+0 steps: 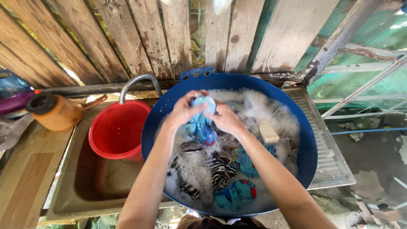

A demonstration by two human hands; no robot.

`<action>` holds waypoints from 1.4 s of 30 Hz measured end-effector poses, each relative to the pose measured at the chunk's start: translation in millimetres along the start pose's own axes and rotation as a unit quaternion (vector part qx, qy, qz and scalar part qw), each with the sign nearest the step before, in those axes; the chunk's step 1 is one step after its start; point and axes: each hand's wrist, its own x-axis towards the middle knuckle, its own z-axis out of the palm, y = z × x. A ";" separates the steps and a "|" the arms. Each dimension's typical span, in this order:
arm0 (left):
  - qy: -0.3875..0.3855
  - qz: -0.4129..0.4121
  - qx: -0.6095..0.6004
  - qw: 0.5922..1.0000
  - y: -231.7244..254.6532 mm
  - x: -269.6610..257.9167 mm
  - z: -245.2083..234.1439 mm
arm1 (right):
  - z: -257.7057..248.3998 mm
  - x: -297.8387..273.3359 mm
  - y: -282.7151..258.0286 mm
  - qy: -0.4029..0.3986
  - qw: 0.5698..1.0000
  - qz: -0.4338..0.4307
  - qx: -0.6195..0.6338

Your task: The person hand-washes clothes by scrubbing garments in a basin of soapy water with a bar of soap, rubbing the fabric, and squeezing it.

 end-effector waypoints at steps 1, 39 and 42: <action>-0.017 -0.025 -0.064 0.998 -9.5 -3.3 1.5 | -1.4 -0.8 -4.1 0.002 1.000 0.000 0.000; 0.276 -0.394 -0.385 0.788 -85.9 2.9 31.2 | 3.5 20.0 235.8 0.188 0.855 -0.046 0.482; 0.252 -0.223 -0.345 0.876 -44.8 11.9 14.7 | -13.2 22.4 156.8 0.160 0.731 0.314 0.585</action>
